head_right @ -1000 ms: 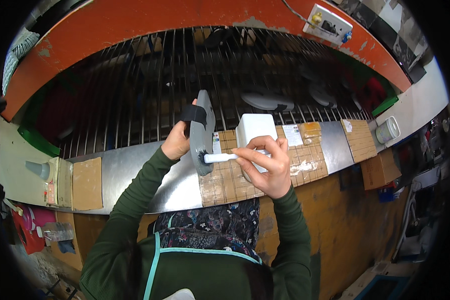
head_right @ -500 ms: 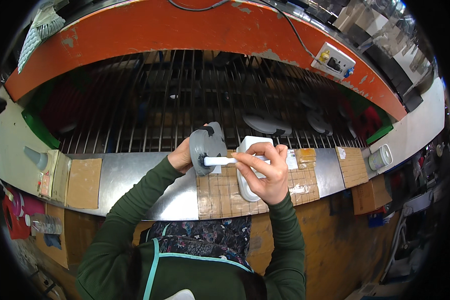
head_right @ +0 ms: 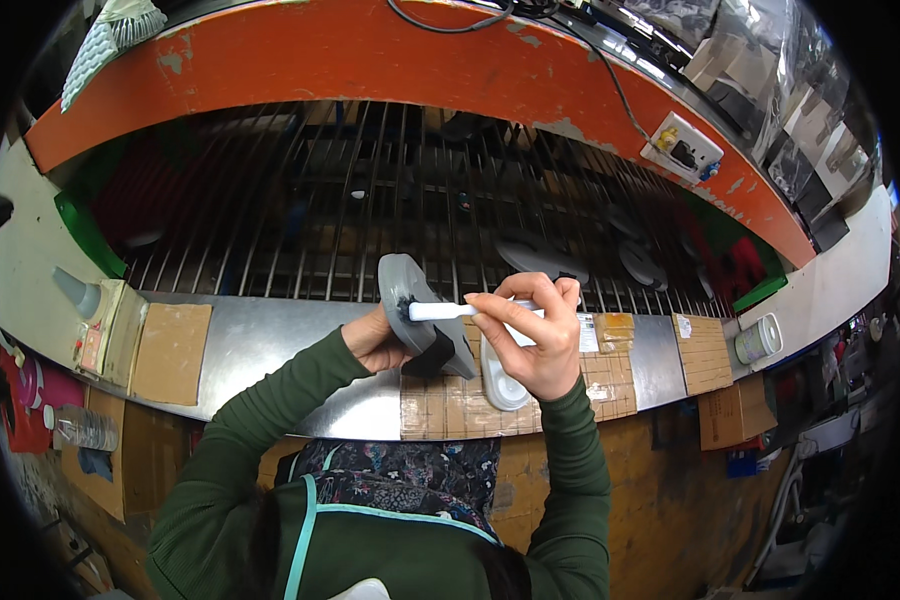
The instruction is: The person paints the sole of a grey slipper with a white substance using a small brush. They repeatedly dip the brush into a white container and apply the substance to the slipper's sole, then place the slipper on a metal rack.
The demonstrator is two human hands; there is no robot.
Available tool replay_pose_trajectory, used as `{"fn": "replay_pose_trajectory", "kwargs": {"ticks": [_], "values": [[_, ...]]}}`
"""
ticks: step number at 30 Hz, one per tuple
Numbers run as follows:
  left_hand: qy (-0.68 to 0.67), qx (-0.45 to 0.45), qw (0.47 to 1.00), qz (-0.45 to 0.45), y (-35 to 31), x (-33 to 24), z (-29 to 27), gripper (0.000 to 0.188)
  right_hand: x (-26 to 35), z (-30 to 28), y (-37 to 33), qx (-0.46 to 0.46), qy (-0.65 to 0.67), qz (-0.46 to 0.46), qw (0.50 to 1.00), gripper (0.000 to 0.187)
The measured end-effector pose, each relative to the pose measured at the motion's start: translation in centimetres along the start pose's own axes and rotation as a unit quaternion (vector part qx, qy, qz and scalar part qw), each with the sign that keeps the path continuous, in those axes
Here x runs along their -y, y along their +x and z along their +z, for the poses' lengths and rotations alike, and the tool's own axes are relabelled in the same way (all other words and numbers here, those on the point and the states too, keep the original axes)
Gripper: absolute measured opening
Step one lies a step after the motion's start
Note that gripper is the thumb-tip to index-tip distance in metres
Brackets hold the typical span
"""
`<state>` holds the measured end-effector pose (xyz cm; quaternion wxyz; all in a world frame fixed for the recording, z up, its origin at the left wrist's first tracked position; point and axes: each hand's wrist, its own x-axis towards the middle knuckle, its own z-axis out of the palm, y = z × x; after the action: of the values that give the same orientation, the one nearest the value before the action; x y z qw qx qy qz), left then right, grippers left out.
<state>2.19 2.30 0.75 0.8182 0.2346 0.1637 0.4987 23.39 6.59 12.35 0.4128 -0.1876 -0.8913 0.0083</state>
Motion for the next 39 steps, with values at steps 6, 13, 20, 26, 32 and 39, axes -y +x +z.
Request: {"fn": "replay_pose_trajectory", "kwargs": {"ticks": [6, 13, 20, 26, 32, 39], "values": [[-0.061, 0.012, 0.997, -0.044, -0.3, 1.0, 0.1, 0.072, -0.1, 0.2, 0.0, -0.001, -0.002, 0.004, 1.000, 0.024], [-0.153, 0.094, 0.979, -0.095, 0.0, 2.0, -0.6, 0.072, -0.6, 0.5, 0.0, -0.009, -0.010, -0.013, 1.000, 0.025], [-0.187, 0.079, 0.971, -0.126, -0.5, 2.1, 0.6, 0.075, -0.9, 0.3, -0.4, 0.017, -0.014, -0.003, 1.000, 0.026], [-0.150, 0.038, 0.977, -0.147, -0.6, 1.7, 1.9, 0.077, -1.5, 0.6, -0.9, 0.018, -0.015, -0.007, 1.000, 0.026], [-0.157, 0.062, 0.974, -0.151, -0.5, 1.9, 1.9, 0.079, -2.0, 0.9, -1.2, 0.009, -0.023, -0.024, 0.999, 0.025], [-0.262, 0.168, 0.935, -0.173, 0.0, 2.3, 0.8, 0.089, -2.3, 0.9, -2.0, 0.020, -0.034, -0.018, 0.999, 0.027]]}}
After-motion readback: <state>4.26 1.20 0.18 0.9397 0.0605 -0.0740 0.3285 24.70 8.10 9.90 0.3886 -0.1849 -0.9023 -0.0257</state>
